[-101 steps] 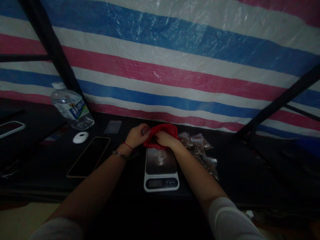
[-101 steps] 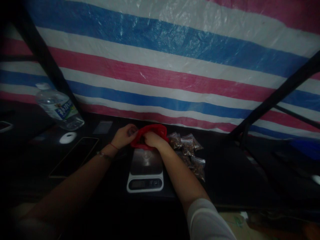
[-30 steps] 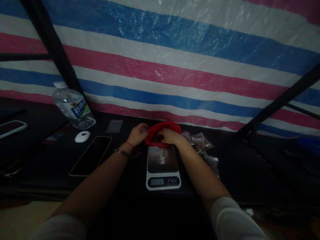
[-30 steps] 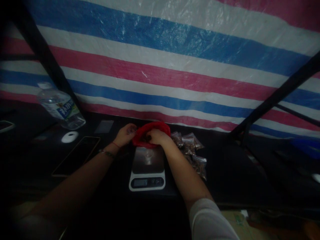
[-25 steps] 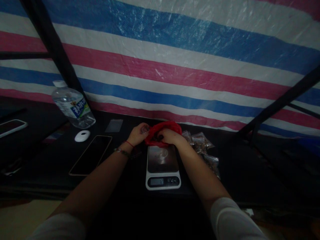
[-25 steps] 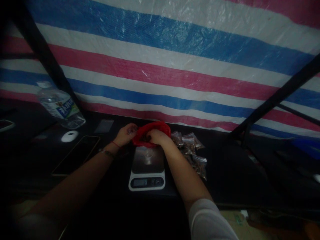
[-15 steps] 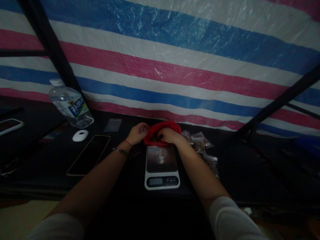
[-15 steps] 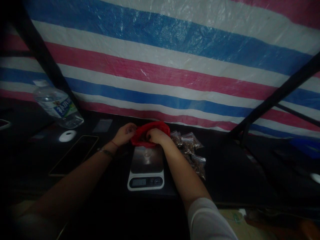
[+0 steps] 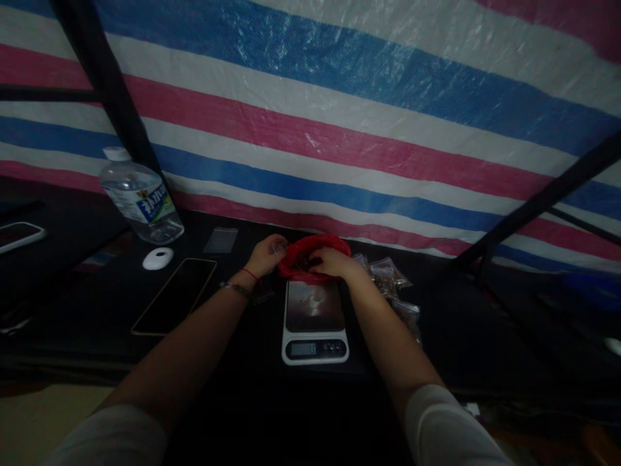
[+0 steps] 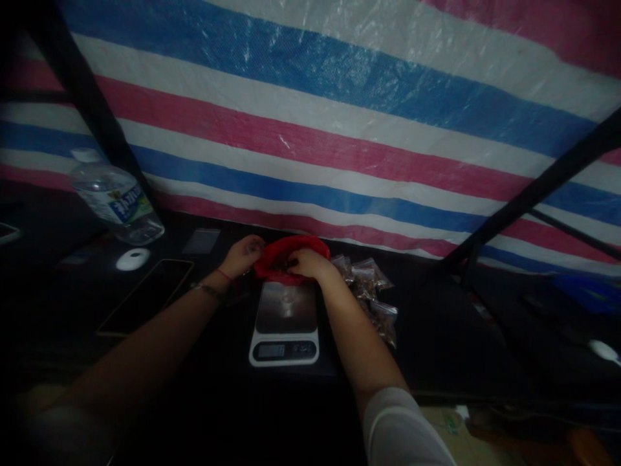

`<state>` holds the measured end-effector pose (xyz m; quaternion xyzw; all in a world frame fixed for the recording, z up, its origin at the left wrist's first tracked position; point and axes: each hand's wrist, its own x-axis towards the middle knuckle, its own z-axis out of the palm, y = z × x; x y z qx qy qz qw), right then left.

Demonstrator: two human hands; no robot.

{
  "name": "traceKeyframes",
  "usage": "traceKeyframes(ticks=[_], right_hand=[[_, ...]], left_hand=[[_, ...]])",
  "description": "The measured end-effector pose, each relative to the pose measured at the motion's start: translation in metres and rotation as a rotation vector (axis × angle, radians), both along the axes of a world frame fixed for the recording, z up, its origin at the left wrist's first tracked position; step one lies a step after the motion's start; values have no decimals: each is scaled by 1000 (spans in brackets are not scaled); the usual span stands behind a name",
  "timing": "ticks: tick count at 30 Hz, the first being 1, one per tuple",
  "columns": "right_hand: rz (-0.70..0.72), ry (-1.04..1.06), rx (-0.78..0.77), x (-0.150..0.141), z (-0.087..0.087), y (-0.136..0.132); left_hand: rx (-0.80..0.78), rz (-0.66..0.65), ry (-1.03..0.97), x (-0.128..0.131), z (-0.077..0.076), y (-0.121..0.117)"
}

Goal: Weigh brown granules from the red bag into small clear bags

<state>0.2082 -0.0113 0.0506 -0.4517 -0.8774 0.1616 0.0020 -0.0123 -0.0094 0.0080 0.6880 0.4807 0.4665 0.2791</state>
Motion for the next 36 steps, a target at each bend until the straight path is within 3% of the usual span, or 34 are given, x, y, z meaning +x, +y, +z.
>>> traceKeyframes(ticks=[9,20,27,36], right_hand=[[24,-29,-74,-21,2,1],[-25,-75,-7,-22,9,-1],[-47,-106,-79,-19,10,-1],[-40,-92,-62,-20,6,-3]], left_hand=[[17,13,10,-2,1,-1],[-8,-11,3,-1,2,0],[25,-33,11,-2,-5,6],[21,-51,23,-2,-5,6]])
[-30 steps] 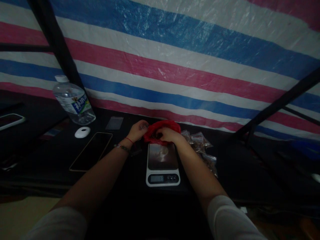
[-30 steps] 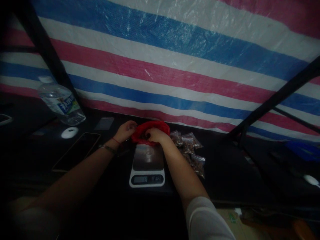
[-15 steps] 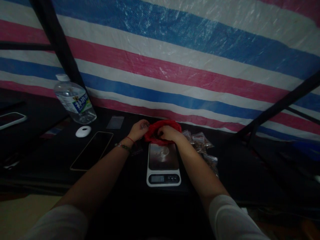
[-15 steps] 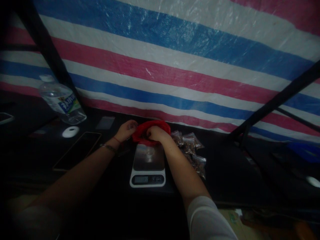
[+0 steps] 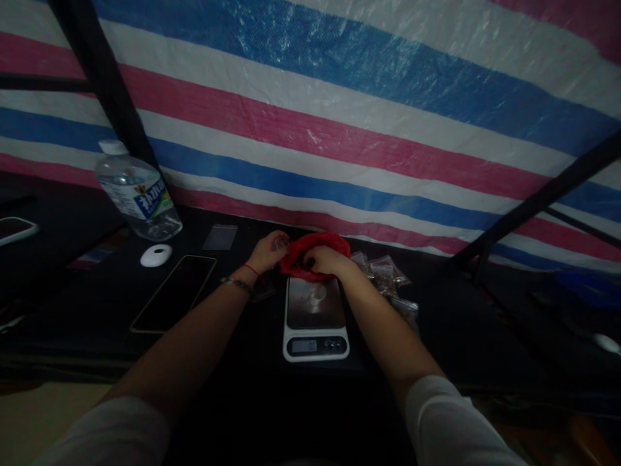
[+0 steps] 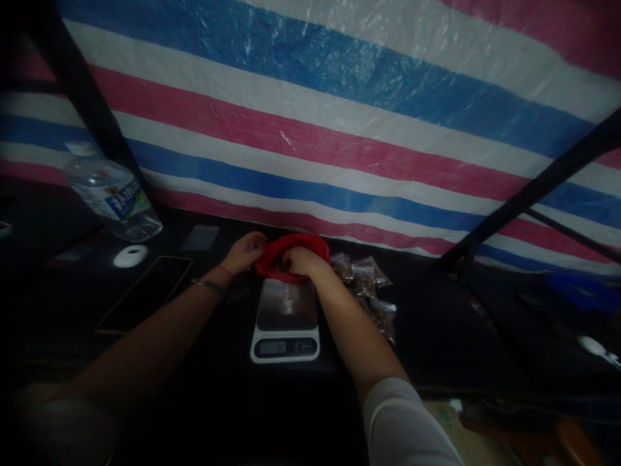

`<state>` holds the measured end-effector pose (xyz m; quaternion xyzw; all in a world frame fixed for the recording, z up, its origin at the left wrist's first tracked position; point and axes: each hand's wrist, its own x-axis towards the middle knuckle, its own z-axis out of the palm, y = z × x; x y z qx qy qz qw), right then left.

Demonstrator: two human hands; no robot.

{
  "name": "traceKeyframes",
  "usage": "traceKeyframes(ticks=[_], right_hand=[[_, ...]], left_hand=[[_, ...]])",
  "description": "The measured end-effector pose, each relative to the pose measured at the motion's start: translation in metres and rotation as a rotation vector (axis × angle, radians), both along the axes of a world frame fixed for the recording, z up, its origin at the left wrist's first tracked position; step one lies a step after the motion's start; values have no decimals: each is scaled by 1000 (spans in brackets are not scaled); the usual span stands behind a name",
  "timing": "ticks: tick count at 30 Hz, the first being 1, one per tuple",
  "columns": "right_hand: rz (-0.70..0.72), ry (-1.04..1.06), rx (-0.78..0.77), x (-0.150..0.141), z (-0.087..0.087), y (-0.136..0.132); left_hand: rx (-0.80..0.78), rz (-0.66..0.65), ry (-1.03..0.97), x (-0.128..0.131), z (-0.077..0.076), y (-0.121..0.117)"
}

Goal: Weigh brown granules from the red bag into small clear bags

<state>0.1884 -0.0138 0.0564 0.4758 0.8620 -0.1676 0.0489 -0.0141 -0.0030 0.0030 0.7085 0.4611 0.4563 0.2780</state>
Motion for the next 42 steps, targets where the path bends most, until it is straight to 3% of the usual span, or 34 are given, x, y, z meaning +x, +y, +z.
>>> traceKeyframes(ticks=[14,24,31,42], right_hand=[[21,64,146,7,-5,5],[88,14,43,4,0,0],[35,-20,60,-7,-7,4],[92,24,58,-4,-10,8]], left_hand=[[11,15,48,-1,-1,3],[-8,10,30,-3,2,0],[-7,21,29,-2,4,-2],[0,15,33,-3,7,-4]])
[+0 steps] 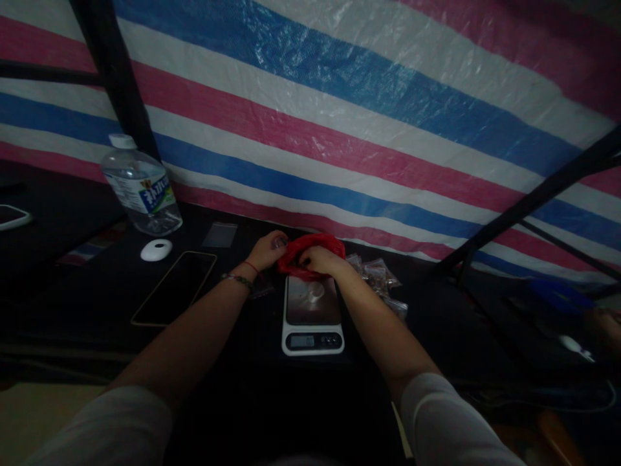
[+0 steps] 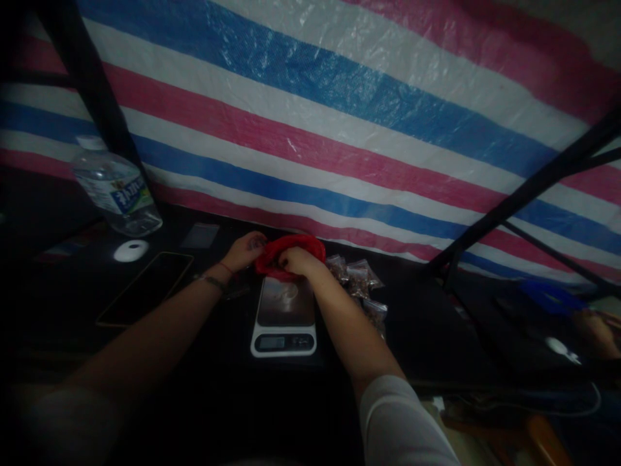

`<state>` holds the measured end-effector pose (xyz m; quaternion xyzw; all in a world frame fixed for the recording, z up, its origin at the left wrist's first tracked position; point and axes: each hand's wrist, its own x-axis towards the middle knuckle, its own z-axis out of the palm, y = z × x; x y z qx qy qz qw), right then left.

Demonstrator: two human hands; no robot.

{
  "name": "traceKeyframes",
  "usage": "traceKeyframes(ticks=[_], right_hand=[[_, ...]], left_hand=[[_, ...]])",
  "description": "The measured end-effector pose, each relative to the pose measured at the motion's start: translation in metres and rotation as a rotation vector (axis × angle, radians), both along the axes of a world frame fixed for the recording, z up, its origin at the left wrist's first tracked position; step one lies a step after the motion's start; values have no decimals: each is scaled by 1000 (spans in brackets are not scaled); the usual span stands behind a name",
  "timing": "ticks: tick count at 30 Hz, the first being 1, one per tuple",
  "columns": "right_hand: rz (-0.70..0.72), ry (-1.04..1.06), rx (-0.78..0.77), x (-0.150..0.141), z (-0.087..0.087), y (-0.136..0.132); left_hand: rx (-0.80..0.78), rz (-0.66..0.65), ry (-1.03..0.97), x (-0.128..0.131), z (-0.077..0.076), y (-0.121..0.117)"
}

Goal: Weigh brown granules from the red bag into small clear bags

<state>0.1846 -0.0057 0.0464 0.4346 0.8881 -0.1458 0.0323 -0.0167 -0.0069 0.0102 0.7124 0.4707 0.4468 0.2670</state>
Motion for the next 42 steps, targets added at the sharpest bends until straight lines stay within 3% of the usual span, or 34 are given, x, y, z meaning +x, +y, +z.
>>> traceKeyframes(ticks=[7,11,14,17,20,24,30,42], right_hand=[[-4,51,7,8,4,0],[-47,118,52,14,16,-7],[-55,178,92,20,33,-25],[26,274,95,24,51,-53],[49,312,63,25,60,-81],[52,287,77,22,56,-102],[72,217,169,16,48,-108],[-15,46,206,7,59,-122]], left_hand=[[-16,-12,-2,0,-4,3],[-21,-16,-13,0,-5,4],[-19,-5,-9,0,-4,4],[-22,8,-2,0,-5,4],[5,-5,-13,0,-8,6],[14,-6,-47,0,-10,7],[28,30,-26,-1,-7,6],[-10,8,-43,-1,-9,10]])
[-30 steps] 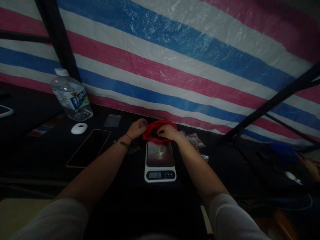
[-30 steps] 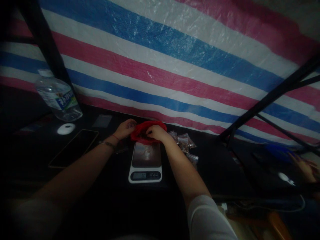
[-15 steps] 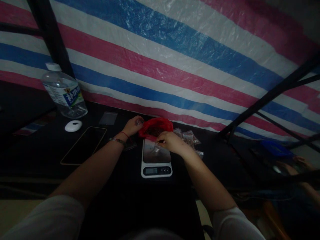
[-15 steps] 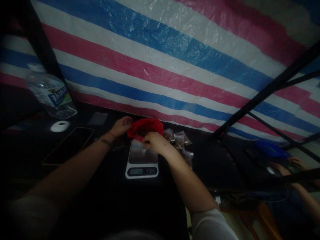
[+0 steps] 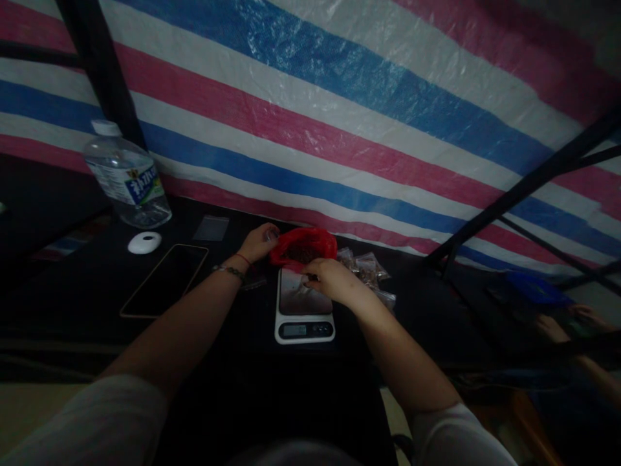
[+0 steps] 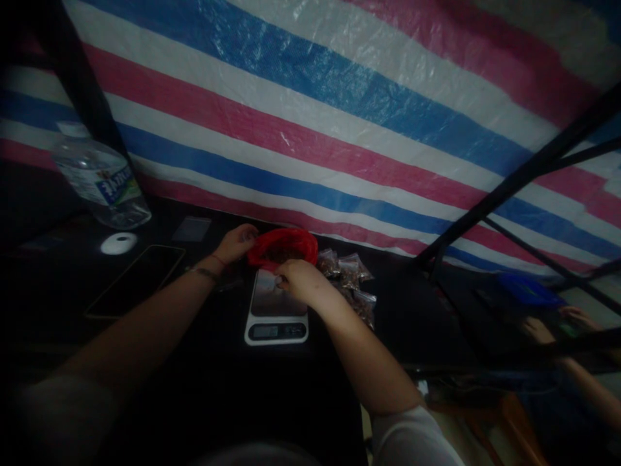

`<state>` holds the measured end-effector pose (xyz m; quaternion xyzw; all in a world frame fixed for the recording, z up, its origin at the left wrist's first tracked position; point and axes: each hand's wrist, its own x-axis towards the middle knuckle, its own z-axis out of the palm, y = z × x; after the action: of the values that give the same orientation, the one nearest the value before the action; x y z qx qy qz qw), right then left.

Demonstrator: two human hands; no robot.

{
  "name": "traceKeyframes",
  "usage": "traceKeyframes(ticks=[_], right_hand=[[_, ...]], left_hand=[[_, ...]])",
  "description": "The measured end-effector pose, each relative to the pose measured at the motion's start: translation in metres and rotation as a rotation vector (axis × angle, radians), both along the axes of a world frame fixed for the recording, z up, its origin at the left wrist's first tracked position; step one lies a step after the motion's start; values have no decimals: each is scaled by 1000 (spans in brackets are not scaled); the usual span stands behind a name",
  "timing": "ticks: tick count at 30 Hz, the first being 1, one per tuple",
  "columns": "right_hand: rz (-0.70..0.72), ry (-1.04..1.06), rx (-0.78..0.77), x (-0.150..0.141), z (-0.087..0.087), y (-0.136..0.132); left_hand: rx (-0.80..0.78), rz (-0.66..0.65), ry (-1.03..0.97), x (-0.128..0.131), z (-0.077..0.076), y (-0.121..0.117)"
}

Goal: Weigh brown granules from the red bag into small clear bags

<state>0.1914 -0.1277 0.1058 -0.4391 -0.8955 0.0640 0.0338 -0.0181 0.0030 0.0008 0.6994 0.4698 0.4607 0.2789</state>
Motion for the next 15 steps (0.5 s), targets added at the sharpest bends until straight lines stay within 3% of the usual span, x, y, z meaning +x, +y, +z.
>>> traceKeyframes(ticks=[15], right_hand=[[-3,69,11,-1,-5,5]], left_hand=[[31,26,42,-1,0,1]])
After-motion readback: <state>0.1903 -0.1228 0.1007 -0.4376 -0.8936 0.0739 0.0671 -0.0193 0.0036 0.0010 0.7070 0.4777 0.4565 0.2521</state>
